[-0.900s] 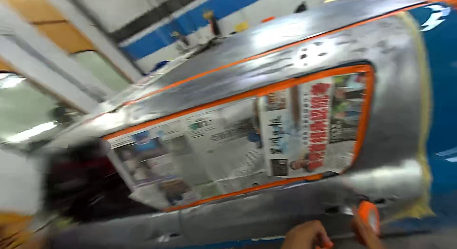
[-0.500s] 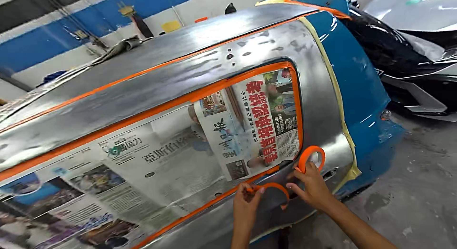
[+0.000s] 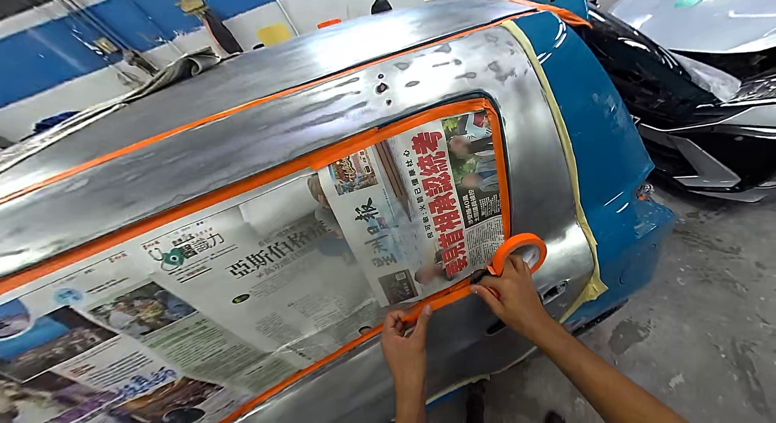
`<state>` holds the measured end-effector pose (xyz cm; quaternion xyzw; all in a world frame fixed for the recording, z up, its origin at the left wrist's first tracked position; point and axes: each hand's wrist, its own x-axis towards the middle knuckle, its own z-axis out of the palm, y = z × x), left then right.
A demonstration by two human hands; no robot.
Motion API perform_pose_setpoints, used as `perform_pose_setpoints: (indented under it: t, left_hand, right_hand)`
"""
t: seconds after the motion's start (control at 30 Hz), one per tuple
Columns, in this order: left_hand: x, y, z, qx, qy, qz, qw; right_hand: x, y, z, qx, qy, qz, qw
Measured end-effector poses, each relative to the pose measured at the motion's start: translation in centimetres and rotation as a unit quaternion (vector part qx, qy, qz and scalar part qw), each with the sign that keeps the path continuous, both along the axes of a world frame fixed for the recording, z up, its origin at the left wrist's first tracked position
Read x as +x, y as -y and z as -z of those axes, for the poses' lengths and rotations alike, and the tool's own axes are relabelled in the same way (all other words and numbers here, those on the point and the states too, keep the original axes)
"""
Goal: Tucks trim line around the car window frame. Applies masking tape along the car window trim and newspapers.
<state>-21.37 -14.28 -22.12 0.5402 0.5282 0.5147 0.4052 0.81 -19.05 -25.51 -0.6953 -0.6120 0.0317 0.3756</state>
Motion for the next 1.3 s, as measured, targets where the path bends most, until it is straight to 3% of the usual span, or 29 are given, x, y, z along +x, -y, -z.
perform_pose_setpoints:
  t: [0.13, 0.5, 0.7, 0.8, 0.87, 0.97, 1.07, 1.13, 1.3]
  left_hand:
    - [2.8, -0.3, 1.8, 0.039, -0.028, -0.086, 0.995]
    - [4.5, -1.4, 2.4, -0.008, -0.220, -0.225, 0.949]
    - [3.8, -1.5, 2.4, 0.014, -0.244, -0.265, 0.933]
    - [3.7, -0.3, 4.2, 0.130, -0.261, -0.209, 0.933]
    - [4.4, 1.1, 5.3, 0.230, -0.313, -0.078, 0.918]
    - [6.8, 1.4, 6.6, 0.315, -0.415, 0.078, 0.850]
    - [8.5, 0.9, 8.1, 0.355, -0.498, 0.064, 0.789]
    - [9.0, 1.1, 8.3, 0.352, -0.533, 0.042, 0.769]
    - [10.6, 2.2, 7.3, 0.320, -0.534, 0.003, 0.783]
  right_hand:
    - [-0.3, -1.7, 0.1, -0.012, 0.129, 0.060, 0.990]
    - [-0.9, -2.8, 0.3, -0.030, 0.185, 0.113, 0.976]
    - [-0.5, -2.5, 0.3, -0.015, 0.183, 0.124, 0.975]
    - [-0.4, -1.6, 0.3, -0.016, 0.123, 0.143, 0.982]
    - [0.1, -0.9, 0.3, -0.027, 0.042, 0.156, 0.986]
    - [1.1, -0.5, 0.5, -0.039, -0.046, 0.167, 0.984]
    - [1.3, -0.8, 0.6, -0.042, -0.047, 0.181, 0.981]
    - [1.2, -1.1, 0.7, -0.044, -0.029, 0.194, 0.980]
    - [1.3, -0.9, 1.0, -0.049, -0.041, 0.220, 0.973]
